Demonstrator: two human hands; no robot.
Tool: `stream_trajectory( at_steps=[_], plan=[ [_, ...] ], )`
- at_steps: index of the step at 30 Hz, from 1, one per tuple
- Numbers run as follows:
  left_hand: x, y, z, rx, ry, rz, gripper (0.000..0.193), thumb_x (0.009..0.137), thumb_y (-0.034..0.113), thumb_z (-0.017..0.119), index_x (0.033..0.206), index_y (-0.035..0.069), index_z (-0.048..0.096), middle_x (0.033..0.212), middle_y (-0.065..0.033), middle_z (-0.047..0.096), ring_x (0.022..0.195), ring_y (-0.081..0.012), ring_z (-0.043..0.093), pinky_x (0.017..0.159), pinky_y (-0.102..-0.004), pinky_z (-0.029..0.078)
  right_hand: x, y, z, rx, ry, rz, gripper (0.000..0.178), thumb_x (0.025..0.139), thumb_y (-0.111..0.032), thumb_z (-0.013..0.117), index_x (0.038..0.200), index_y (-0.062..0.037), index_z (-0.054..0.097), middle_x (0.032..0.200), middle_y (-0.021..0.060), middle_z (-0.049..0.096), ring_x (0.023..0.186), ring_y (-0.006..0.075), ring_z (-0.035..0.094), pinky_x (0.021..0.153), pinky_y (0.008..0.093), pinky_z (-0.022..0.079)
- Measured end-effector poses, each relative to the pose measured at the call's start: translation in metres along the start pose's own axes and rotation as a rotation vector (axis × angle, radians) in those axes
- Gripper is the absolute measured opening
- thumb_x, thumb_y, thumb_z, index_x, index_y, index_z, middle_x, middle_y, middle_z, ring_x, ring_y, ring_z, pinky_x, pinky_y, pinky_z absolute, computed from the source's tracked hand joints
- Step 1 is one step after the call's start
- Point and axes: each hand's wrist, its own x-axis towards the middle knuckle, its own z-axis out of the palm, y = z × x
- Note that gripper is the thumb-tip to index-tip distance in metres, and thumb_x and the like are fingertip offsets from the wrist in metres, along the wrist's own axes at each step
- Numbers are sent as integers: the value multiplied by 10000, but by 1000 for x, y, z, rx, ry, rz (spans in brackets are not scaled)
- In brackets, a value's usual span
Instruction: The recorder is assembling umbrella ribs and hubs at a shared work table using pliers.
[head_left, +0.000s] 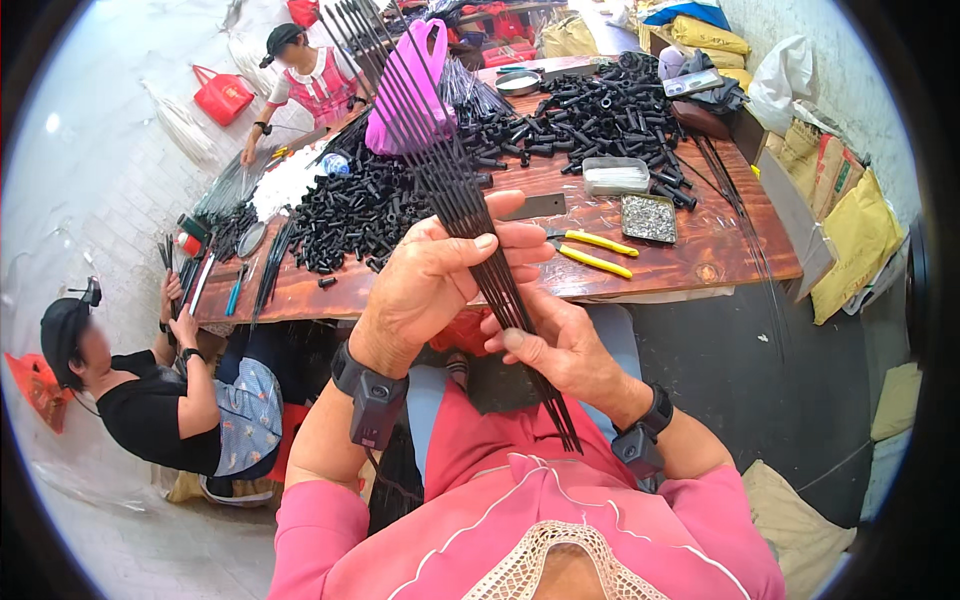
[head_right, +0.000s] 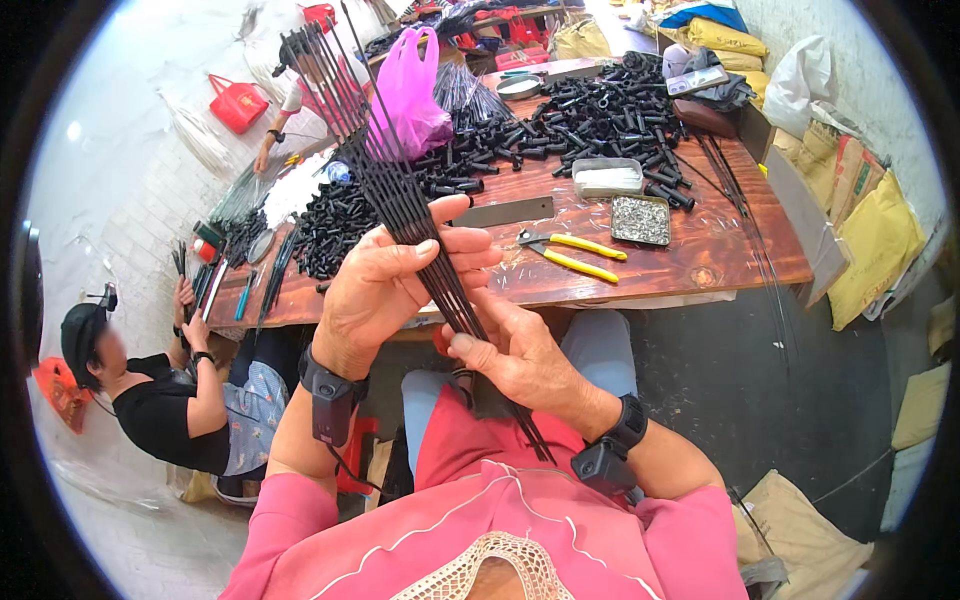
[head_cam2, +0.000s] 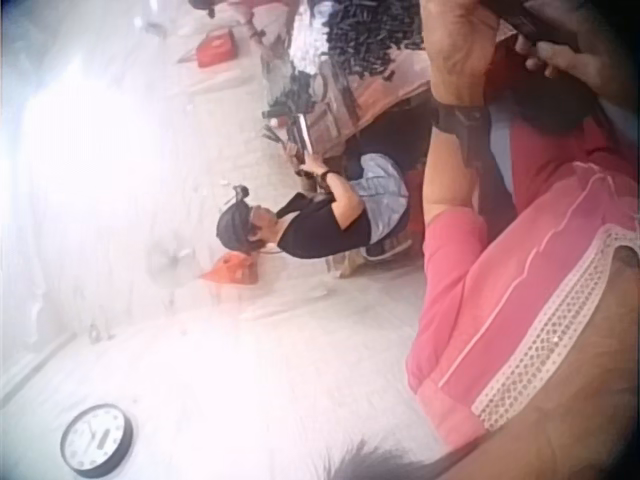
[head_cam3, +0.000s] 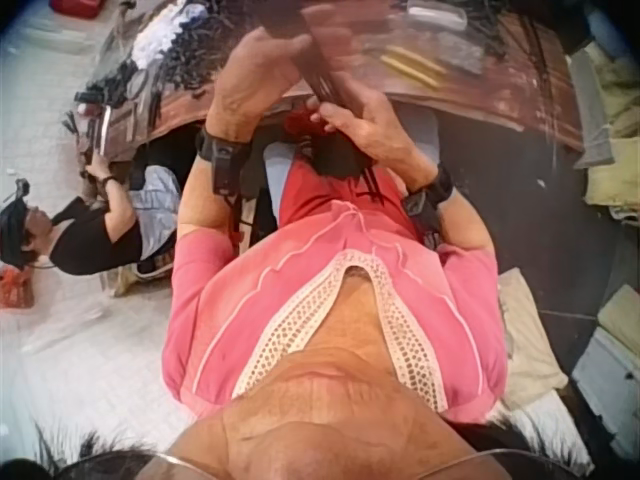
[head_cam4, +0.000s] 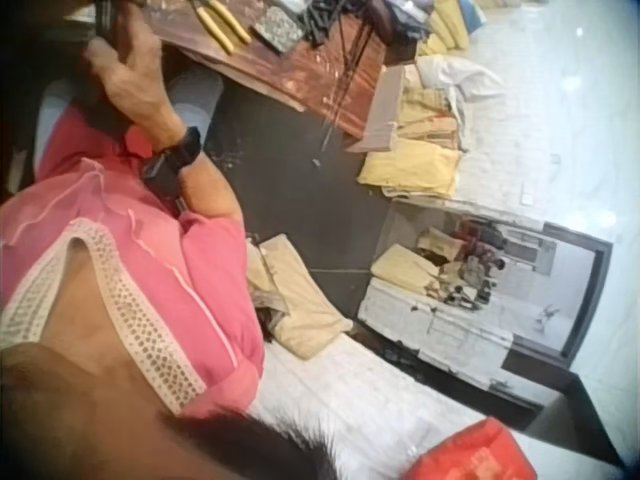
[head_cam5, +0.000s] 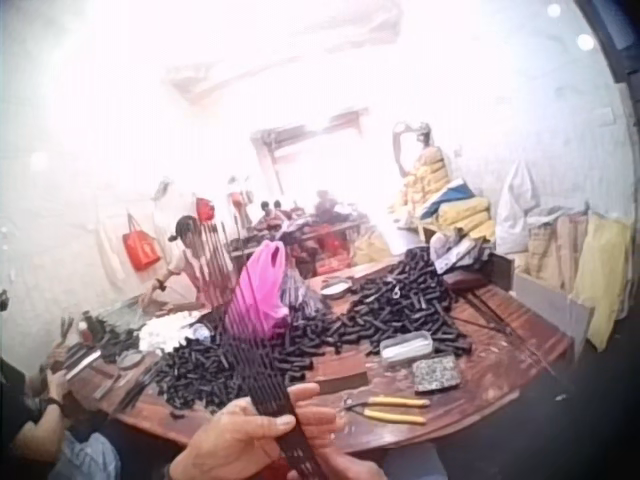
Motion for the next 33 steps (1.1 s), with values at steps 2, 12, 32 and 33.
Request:
stream_trajectory(
  at_steps=[2,12,32,33],
  plan=[
    [1,-1,-2,-8,12,-5,558,890,43,586,1399,-36,371,1231,-294,574,1171,-428,558,1017,-545,450,0,1,-12,-42,-102,-8,322,988,-177,544,1237,28,550,892,28,651,827,78,605,738,226,497],
    [3,-3,-8,-50,12,39,553,898,45,576,1404,-32,368,1207,-281,593,1151,-426,573,996,-548,468,12,4,-15,-164,-8,92,310,991,-220,542,1169,24,613,938,74,697,888,132,652,752,253,528],
    [74,41,-34,227,-122,11,555,933,163,594,1405,-32,375,1175,-221,632,1109,-351,618,979,-478,492,94,-38,-46,-790,-213,128,247,819,-207,611,780,31,664,655,151,649,692,260,669,642,384,504],
    [90,49,-43,266,-138,24,552,941,176,589,1405,-32,375,1172,-219,633,1113,-355,614,973,-479,497,110,-36,-56,-813,-179,64,262,803,-230,633,782,30,664,660,153,647,676,254,661,635,388,501]
  ],
)
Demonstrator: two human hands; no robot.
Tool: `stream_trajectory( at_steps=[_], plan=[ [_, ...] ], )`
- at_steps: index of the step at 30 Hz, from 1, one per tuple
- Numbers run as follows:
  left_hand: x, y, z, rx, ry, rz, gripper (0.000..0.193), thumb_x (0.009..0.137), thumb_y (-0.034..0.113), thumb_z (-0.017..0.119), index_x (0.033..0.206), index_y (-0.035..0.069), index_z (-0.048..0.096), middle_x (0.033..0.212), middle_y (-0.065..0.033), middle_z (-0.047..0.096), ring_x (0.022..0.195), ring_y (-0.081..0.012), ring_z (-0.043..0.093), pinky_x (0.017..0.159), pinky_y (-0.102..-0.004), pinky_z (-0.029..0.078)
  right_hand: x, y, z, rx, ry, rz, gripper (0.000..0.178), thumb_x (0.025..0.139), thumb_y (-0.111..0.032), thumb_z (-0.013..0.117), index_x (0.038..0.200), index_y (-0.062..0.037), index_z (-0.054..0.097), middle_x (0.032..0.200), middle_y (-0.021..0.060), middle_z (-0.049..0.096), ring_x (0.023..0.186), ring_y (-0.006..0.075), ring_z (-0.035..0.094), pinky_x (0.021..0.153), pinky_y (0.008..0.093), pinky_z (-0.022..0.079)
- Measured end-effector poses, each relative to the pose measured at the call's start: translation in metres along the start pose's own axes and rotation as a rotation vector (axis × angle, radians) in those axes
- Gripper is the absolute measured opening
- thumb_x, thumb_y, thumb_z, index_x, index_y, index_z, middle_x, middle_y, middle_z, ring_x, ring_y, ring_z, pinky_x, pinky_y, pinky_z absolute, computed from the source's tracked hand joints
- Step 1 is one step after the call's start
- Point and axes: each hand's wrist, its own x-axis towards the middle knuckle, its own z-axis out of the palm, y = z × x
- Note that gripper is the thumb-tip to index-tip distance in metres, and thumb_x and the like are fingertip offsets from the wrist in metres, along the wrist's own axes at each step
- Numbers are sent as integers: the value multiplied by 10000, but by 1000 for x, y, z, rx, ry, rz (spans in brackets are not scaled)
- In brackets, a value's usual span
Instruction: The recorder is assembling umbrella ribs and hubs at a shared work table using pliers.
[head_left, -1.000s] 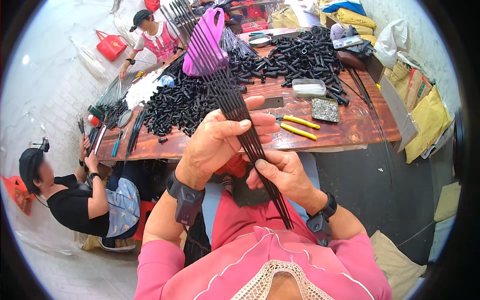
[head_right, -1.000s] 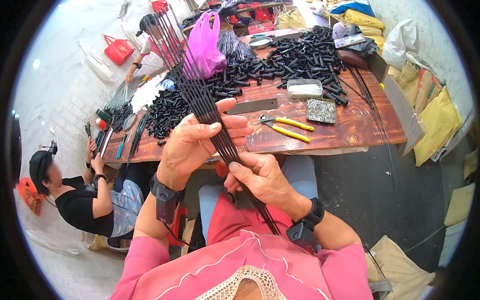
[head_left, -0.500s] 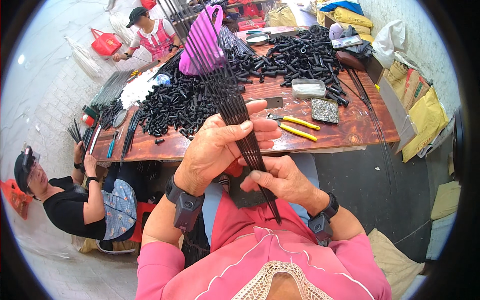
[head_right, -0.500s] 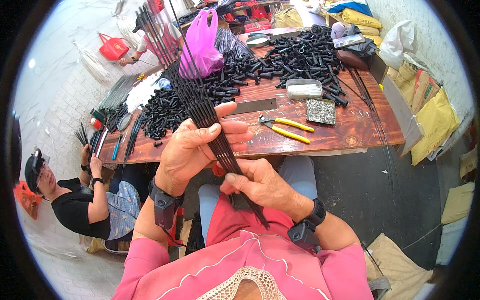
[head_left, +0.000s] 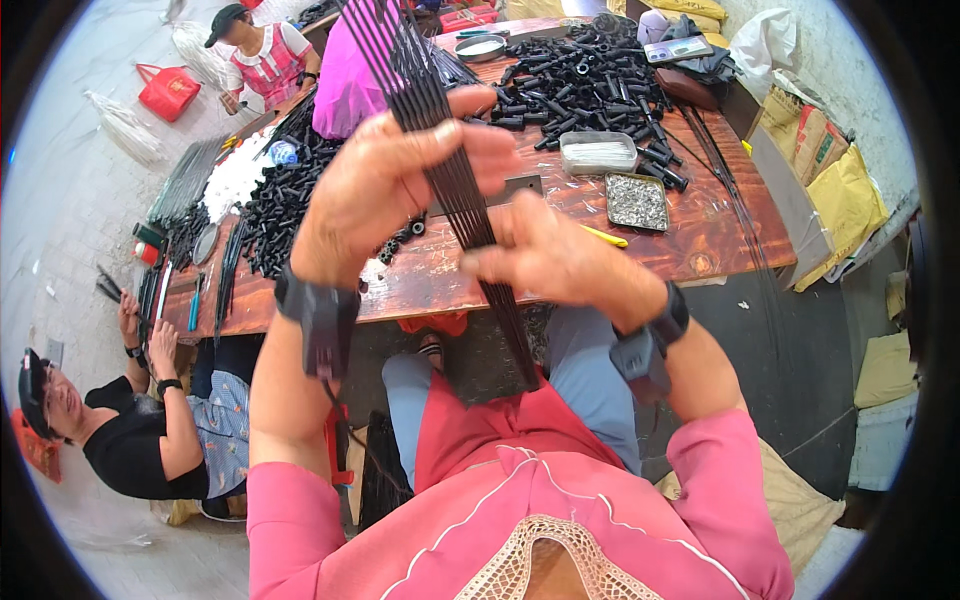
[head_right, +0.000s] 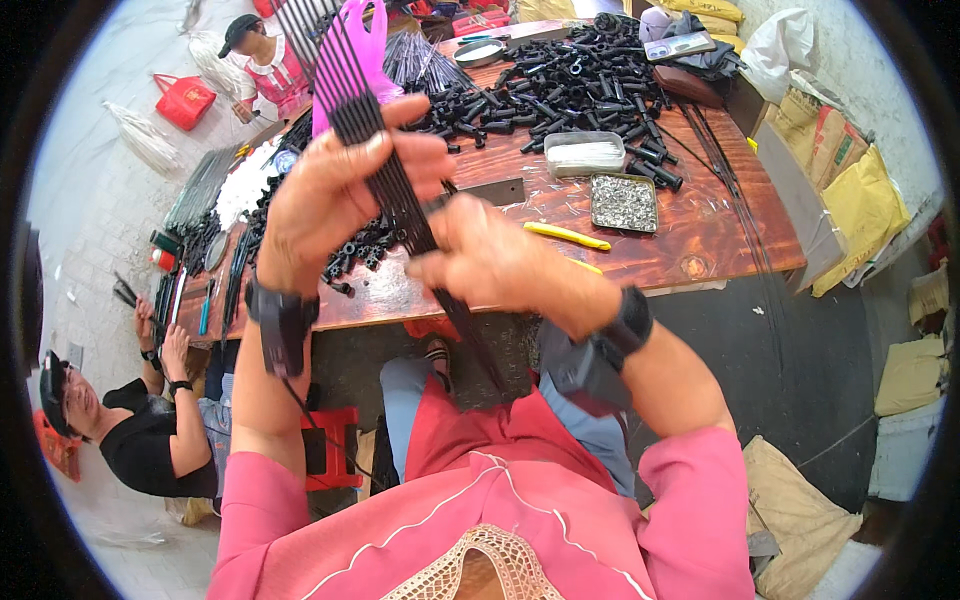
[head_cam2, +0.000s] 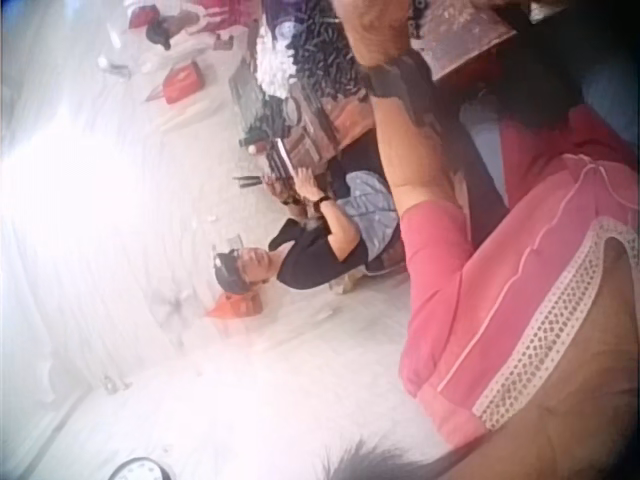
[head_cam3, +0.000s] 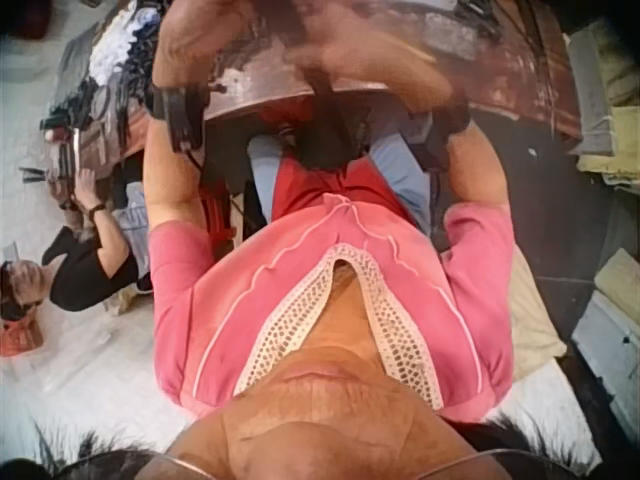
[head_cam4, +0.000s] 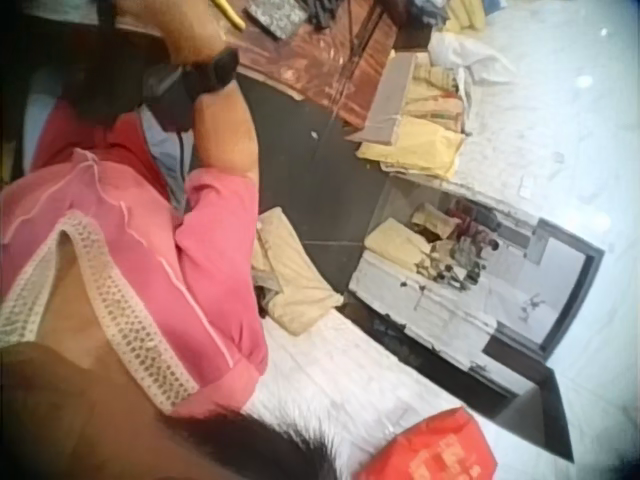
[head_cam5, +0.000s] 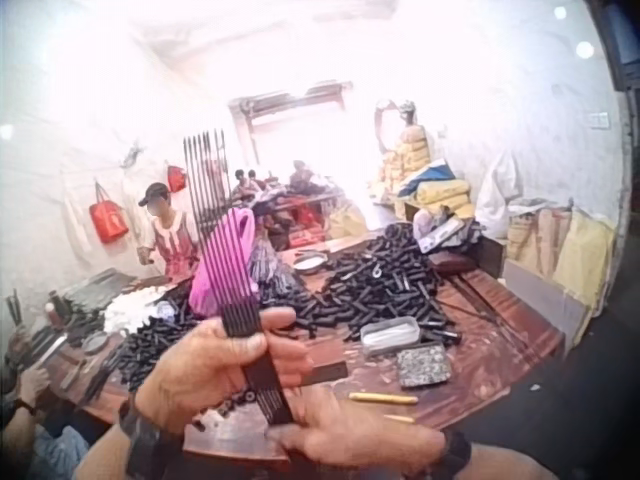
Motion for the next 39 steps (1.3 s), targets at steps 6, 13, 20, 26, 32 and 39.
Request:
stream_trajectory(
  at_steps=[6,13,20,26,32,39],
  plan=[
    [27,-17,-49,88,-16,-14,490,954,181,563,1362,-49,419,1141,-206,650,1088,-321,630,979,-451,491,41,34,-2,104,-1,131,203,724,-196,678,770,1,677,636,129,635,589,211,621,554,364,497],
    [-56,-114,-26,-2,29,-326,415,888,128,647,1255,-42,555,1075,-159,690,985,-228,667,914,-359,509,-43,105,105,197,140,-33,182,763,-64,646,938,-22,670,785,206,653,817,382,652,723,431,513],
    [-102,-157,-21,50,242,-250,390,869,80,651,1228,-53,574,1093,-186,676,1061,-253,642,939,-371,504,-59,144,134,-3,62,198,172,808,-119,651,932,-2,677,750,242,636,756,423,633,684,467,495],
    [-140,-139,-44,-94,510,-146,497,884,137,657,1311,-64,500,1170,-231,634,1135,-355,606,985,-435,487,-51,187,132,-125,167,57,193,807,-76,657,989,-9,656,768,163,652,742,364,644,692,414,504],
    [-95,-112,-29,98,377,65,675,858,148,679,1422,-39,359,1263,-246,574,1202,-344,558,1030,-459,438,-49,227,143,-115,158,16,283,840,-168,650,1095,-47,669,1021,231,650,1003,416,595,843,453,468],
    [-49,-75,-14,72,147,123,650,885,134,623,1440,-35,328,1267,-232,576,1218,-317,548,1047,-446,418,-60,215,143,13,-67,355,274,815,-279,669,1035,-125,725,828,222,664,822,388,651,723,424,493]
  ],
)
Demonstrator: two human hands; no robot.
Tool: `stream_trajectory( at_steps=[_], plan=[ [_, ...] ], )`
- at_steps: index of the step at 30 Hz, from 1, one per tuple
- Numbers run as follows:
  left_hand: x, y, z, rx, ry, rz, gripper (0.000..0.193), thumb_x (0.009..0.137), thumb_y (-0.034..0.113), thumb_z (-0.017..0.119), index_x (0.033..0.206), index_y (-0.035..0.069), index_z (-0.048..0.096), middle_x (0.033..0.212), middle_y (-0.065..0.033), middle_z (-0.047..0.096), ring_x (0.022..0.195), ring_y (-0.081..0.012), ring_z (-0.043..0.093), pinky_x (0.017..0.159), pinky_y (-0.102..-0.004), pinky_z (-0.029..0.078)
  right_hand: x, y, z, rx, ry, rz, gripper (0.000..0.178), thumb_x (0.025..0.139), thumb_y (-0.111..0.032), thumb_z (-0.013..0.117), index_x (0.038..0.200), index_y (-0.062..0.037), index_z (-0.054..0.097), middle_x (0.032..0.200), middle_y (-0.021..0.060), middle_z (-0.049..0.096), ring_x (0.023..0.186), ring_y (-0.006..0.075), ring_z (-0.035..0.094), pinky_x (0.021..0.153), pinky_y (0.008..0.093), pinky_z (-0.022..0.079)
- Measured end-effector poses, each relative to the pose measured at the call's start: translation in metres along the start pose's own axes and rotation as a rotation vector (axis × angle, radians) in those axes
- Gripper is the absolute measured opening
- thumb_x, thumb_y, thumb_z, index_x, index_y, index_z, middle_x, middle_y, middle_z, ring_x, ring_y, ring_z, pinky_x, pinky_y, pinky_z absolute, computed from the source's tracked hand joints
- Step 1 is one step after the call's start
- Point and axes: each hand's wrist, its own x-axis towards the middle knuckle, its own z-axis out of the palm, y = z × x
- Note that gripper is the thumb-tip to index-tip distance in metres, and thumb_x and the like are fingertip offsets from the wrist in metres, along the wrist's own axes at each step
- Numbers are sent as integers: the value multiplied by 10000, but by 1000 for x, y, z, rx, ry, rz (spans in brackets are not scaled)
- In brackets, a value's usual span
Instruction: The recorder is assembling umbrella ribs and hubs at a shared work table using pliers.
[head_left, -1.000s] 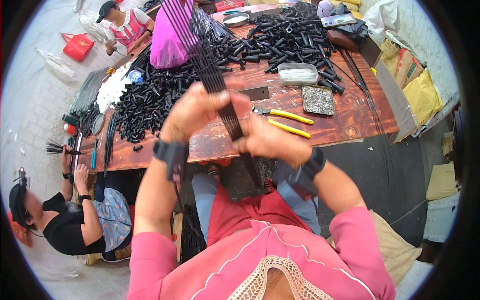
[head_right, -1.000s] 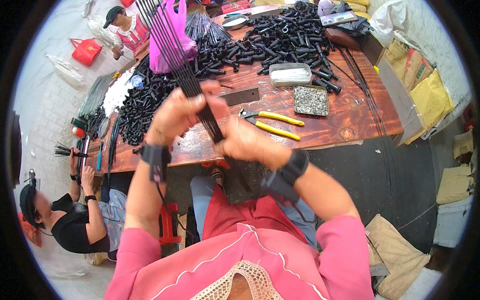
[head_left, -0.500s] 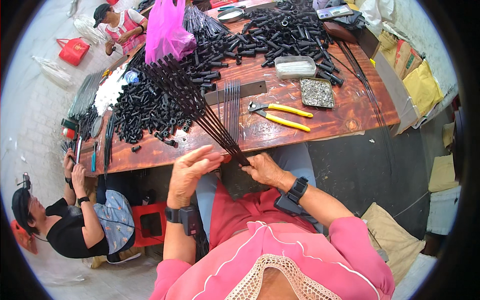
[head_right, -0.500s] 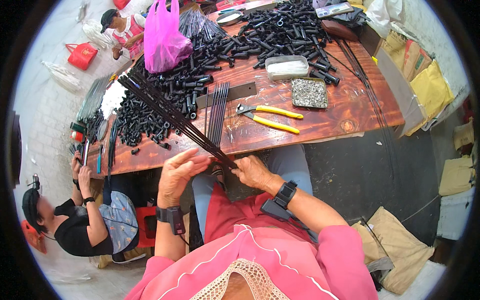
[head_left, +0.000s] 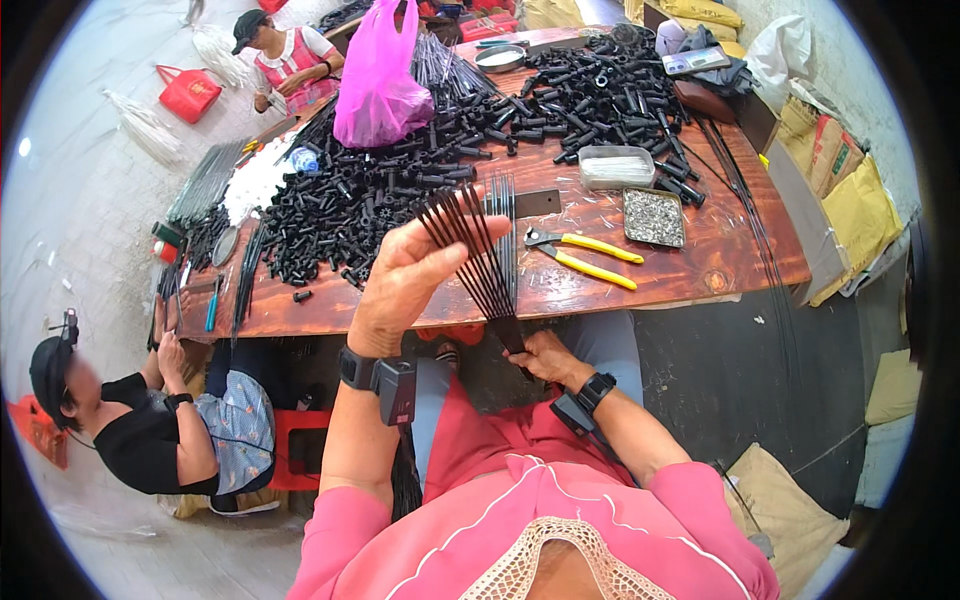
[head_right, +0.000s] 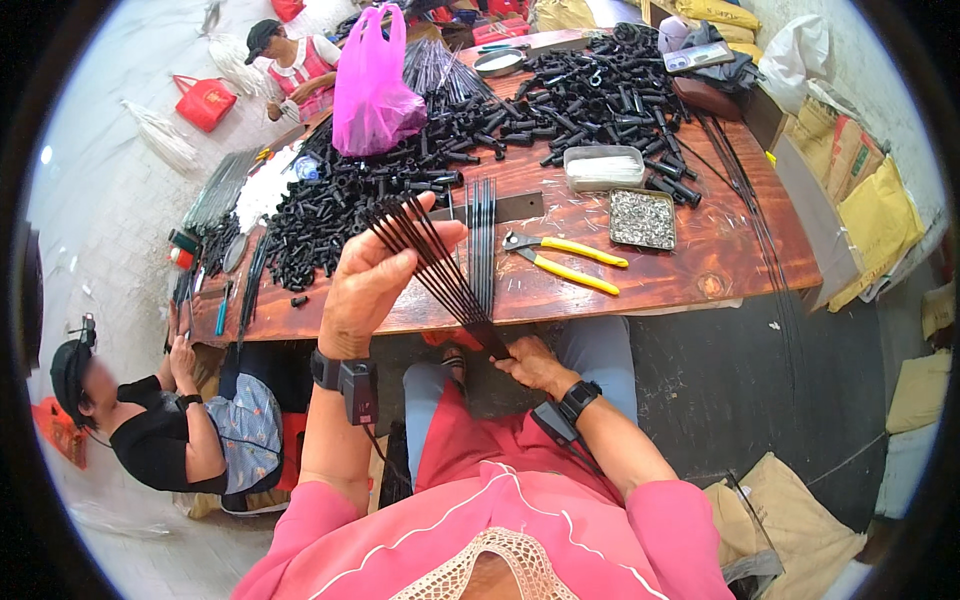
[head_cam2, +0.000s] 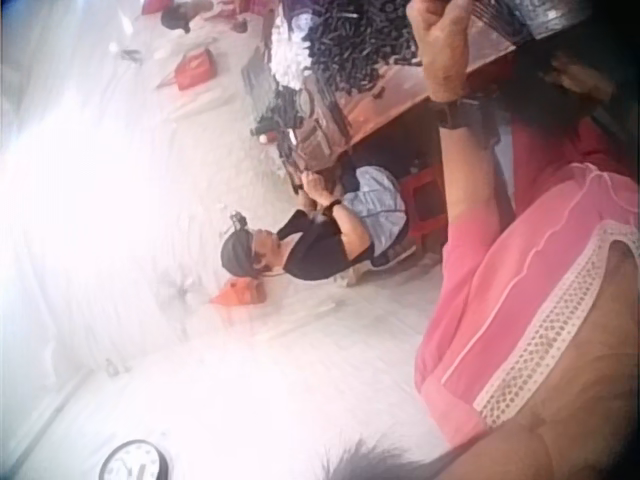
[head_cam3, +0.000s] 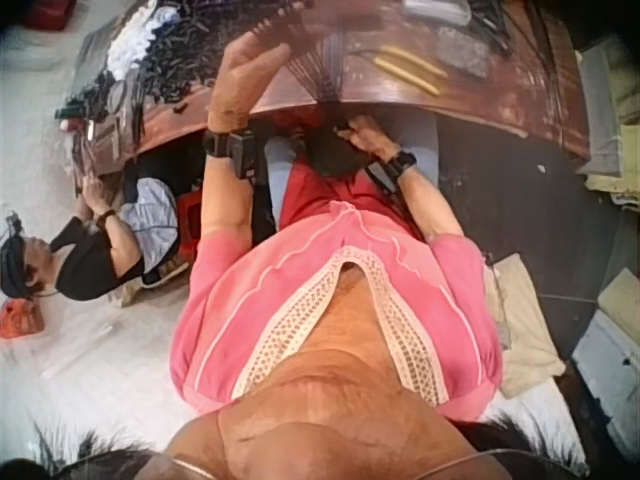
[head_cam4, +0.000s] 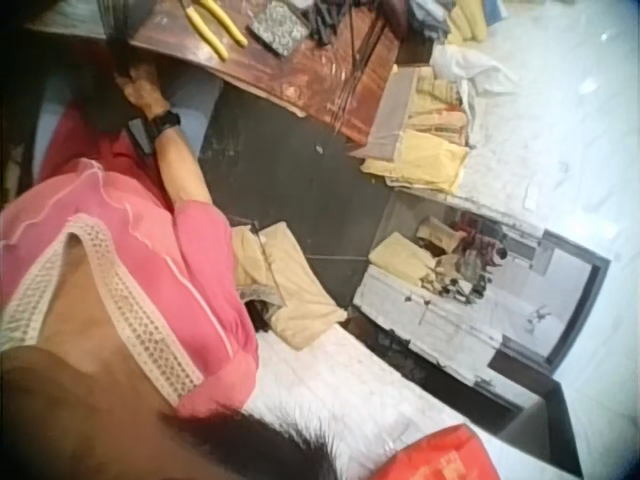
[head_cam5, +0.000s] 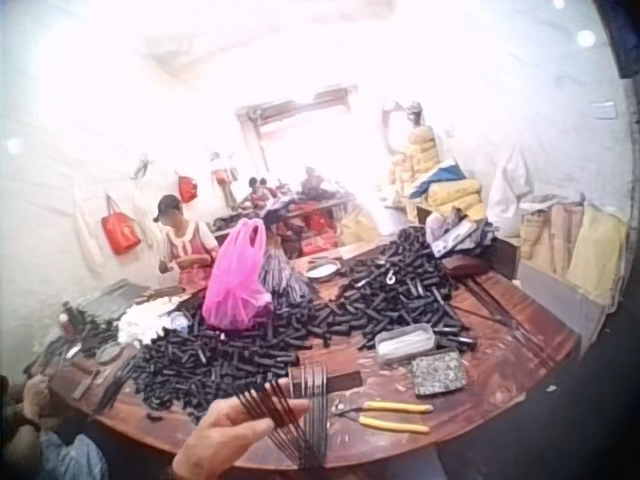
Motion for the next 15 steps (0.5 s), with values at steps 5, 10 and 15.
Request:
stream_trajectory(
  at_steps=[5,10,15],
  plan=[
    [15,16,11,33,70,60,486,941,155,595,1357,-48,447,1121,-194,655,1073,-305,642,941,-412,519,4,12,3,24,34,-63,260,820,-276,660,1015,-119,728,809,209,669,789,360,662,703,421,493],
    [19,12,12,63,66,58,397,944,144,590,1292,-37,525,1035,-152,677,984,-266,674,883,-382,545,0,14,7,63,29,-57,277,820,-297,661,999,-94,722,821,225,664,805,381,654,704,439,491],
    [21,11,16,98,48,44,237,951,152,583,1101,-28,621,970,-138,689,919,-256,692,827,-371,565,0,21,22,-52,129,-62,303,812,-305,672,963,-45,708,840,257,655,840,426,636,721,473,488]
  ],
)
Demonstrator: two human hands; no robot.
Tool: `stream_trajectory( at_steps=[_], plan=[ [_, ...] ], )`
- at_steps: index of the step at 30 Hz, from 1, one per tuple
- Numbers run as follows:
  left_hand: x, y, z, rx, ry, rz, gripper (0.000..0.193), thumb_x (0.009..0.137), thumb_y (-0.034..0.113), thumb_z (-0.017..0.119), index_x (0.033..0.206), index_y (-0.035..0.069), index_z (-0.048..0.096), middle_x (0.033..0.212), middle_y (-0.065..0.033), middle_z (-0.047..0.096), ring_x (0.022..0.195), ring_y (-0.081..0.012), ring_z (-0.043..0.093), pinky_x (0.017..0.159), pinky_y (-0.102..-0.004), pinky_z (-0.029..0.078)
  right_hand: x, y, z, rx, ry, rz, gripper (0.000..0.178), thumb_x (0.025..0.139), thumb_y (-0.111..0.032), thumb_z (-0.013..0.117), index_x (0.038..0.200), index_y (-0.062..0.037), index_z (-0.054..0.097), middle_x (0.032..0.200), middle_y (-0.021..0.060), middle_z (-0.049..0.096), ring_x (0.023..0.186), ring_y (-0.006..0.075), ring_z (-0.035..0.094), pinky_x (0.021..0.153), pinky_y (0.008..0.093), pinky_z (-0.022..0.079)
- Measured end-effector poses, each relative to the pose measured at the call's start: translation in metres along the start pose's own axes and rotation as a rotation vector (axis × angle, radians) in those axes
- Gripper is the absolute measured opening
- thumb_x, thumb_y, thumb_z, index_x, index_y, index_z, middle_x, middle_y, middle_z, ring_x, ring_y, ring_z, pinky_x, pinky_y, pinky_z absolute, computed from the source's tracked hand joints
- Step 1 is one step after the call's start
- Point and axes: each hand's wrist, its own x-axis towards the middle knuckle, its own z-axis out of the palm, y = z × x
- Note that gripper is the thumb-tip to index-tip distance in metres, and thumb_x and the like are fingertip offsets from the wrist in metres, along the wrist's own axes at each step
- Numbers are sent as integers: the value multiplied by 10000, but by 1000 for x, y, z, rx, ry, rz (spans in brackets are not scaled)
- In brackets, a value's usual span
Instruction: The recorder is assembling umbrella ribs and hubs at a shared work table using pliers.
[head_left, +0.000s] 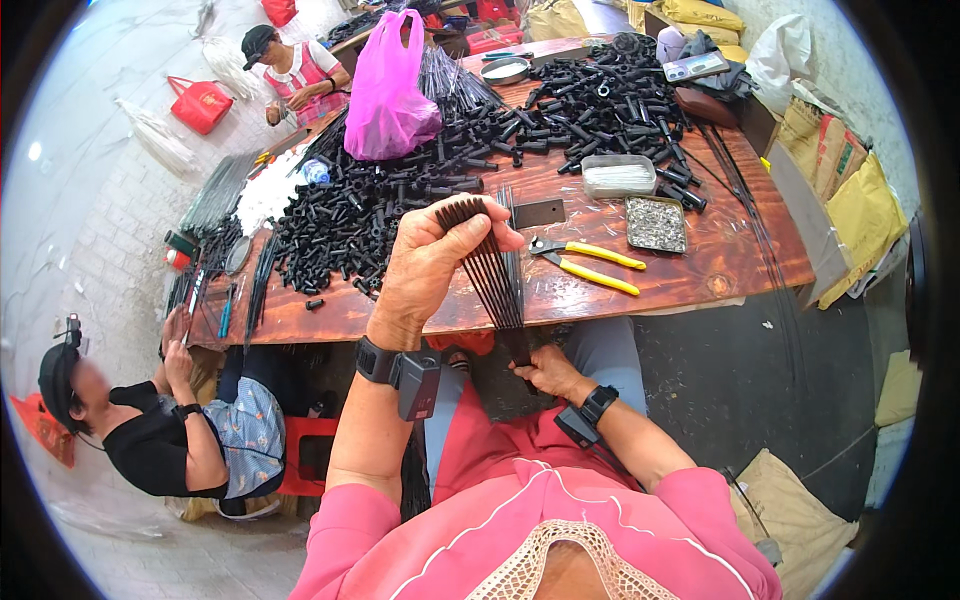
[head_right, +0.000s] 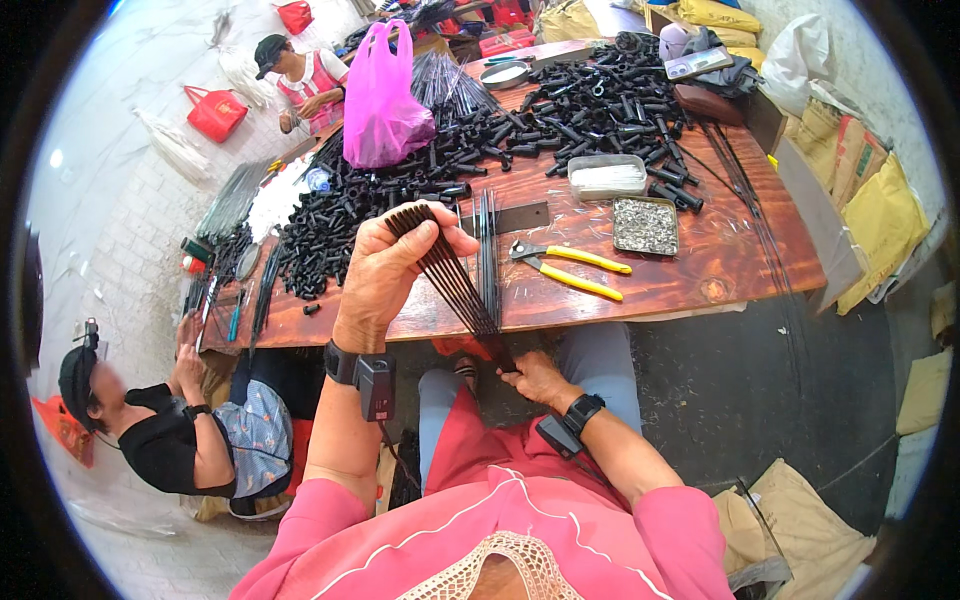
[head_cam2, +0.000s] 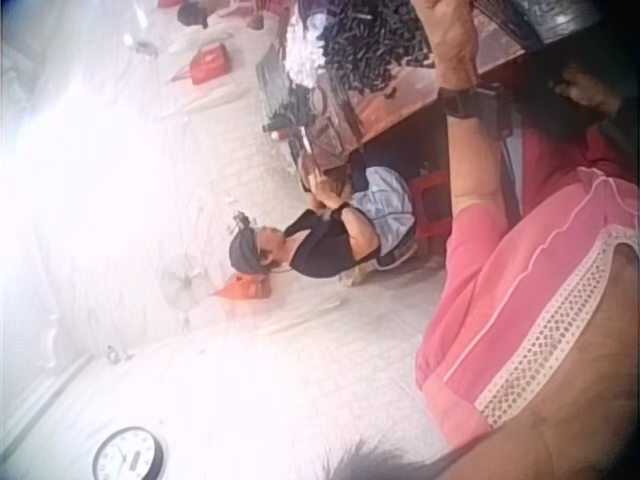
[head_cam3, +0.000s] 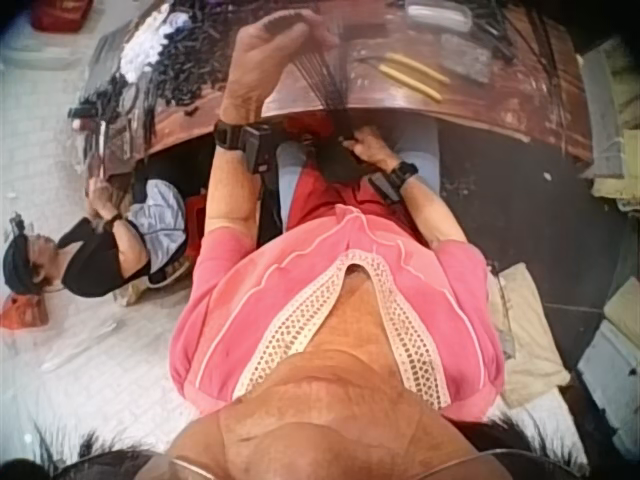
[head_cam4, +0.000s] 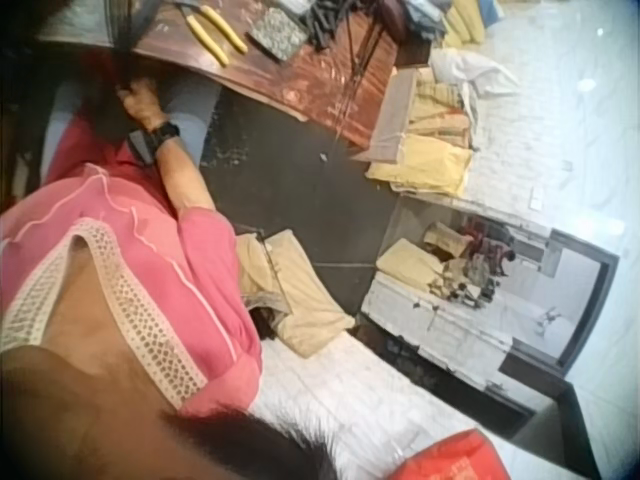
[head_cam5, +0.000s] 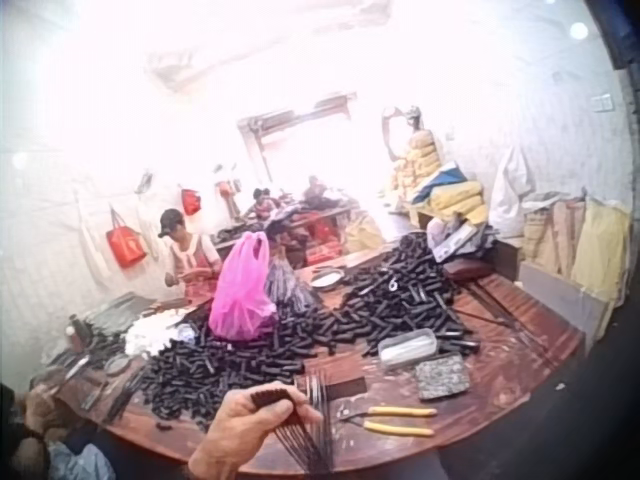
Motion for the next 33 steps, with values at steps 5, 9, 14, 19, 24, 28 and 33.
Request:
stream_trajectory(
  at_steps=[5,9,14,19,24,28,33],
  plan=[
    [4,-4,6,-65,35,0,212,960,152,569,1065,-27,613,1007,-172,679,933,-301,688,858,-404,562,-16,-16,-25,-53,-32,-106,391,790,-275,695,1059,6,660,962,270,653,928,444,622,795,482,500],
    [4,0,5,-83,32,9,194,966,137,552,1052,-30,601,1002,-178,677,942,-321,685,889,-448,547,-47,-67,-98,-240,-200,9,379,776,-244,697,1078,-17,671,966,242,667,927,388,651,803,448,519],
    [0,11,2,-77,67,67,190,980,114,513,1049,-46,590,982,-199,676,927,-336,687,878,-465,553,-40,-113,-213,-292,-16,-206,202,794,-166,681,922,-11,704,813,158,694,743,265,685,685,364,529],
    [-1,1,0,-89,-19,110,215,963,142,555,1062,-48,579,994,-219,673,925,-353,685,889,-494,543,21,-97,-296,-535,438,-120,153,726,-126,642,793,-19,729,767,227,662,735,345,681,675,410,537],
    [-14,5,3,-24,-64,90,242,926,185,622,1009,-39,588,963,-230,673,922,-372,682,874,-508,538,86,-79,-332,-806,423,-48,124,738,-75,619,775,-17,723,823,248,672,791,388,675,735,449,541],
    [-15,9,-4,-25,-44,110,240,921,187,629,1006,-34,593,935,-223,671,909,-371,683,862,-514,540,102,-83,-324,-944,323,14,157,677,-29,629,800,-27,727,811,213,685,801,363,678,715,427,535],
    [-14,4,-2,-18,-60,100,224,924,170,619,1016,-33,596,930,-217,670,900,-363,685,858,-516,541,107,-65,-324,-956,387,-65,105,698,-35,616,771,-20,689,798,204,671,812,380,665,717,445,526]
  ],
)
